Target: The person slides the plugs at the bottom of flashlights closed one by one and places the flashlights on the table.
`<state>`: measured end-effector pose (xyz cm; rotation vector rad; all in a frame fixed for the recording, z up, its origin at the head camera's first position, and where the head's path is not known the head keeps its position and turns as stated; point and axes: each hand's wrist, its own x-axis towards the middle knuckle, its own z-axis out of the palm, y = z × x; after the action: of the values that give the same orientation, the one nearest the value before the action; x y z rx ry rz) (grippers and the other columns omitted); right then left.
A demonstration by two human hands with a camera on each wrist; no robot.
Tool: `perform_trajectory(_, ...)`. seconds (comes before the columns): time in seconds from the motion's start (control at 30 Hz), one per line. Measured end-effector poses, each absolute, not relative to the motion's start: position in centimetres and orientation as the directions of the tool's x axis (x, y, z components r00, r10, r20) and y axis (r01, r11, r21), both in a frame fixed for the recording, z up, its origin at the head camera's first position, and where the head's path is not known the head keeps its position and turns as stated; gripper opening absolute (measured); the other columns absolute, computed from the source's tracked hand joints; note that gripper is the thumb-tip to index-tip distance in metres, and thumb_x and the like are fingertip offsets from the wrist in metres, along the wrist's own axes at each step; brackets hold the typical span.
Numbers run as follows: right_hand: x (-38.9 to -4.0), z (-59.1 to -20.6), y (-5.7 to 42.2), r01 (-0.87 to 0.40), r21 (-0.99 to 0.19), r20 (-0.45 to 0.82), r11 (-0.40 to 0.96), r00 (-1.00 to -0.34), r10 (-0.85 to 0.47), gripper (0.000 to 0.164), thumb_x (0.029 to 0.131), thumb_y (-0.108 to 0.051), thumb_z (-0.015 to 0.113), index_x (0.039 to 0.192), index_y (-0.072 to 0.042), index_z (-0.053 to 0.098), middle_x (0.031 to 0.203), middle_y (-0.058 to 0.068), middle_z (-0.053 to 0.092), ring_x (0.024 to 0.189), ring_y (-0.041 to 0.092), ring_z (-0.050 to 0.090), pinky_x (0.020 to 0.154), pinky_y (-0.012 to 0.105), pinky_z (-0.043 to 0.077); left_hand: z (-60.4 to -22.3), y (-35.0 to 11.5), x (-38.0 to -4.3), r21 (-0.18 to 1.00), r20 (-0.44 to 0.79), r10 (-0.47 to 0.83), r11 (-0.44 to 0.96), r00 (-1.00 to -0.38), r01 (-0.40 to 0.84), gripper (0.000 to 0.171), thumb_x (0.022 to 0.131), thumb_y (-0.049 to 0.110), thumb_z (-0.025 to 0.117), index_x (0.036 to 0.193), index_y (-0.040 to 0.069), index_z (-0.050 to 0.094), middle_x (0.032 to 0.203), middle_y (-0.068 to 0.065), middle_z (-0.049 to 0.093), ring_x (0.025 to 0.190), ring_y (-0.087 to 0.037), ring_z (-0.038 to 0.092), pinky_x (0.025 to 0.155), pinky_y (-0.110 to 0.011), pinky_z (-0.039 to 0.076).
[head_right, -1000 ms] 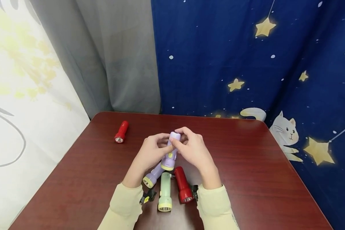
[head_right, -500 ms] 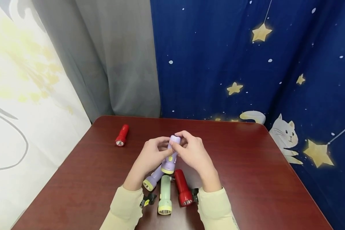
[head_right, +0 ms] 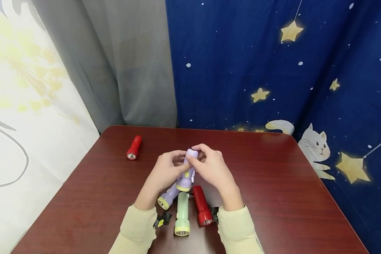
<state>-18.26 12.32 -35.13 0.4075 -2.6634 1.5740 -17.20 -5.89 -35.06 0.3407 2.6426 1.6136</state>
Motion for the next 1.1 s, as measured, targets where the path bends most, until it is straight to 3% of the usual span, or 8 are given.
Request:
perform_trajectory(0.57,-18.37,-35.19,12.34,-0.217,-0.850,0.131,0.480,-0.970,-0.207,0.035,0.099,-0.025,0.076,0.129,-0.008,0.072,0.103,0.014,0.079,0.075,0.014,0.075,0.071,0.029,0.065,-35.46,-5.88,-17.41,0.869,0.100,0.202,0.459,-0.974,0.184,0.040,0.095,0.021,0.080,0.130,0.002,0.072,0.119,-0.014,0.079,0.103,-0.025,0.079,0.087,-0.040,0.066)
perform_trajectory(1.1,-18.40,-35.55,12.30,-0.239,-0.835,0.167,0.496,-0.968,-0.185,0.029,0.097,-0.024,0.078,0.122,-0.009,0.076,0.101,0.012,0.081,0.079,0.017,0.077,0.070,0.027,0.064,-35.65,-5.86,-17.35,0.874,0.093,0.199,0.453,-0.976,0.175,0.037,0.094,0.018,0.080,0.127,0.002,0.074,0.120,-0.015,0.079,0.103,-0.025,0.080,0.087,-0.040,0.067)
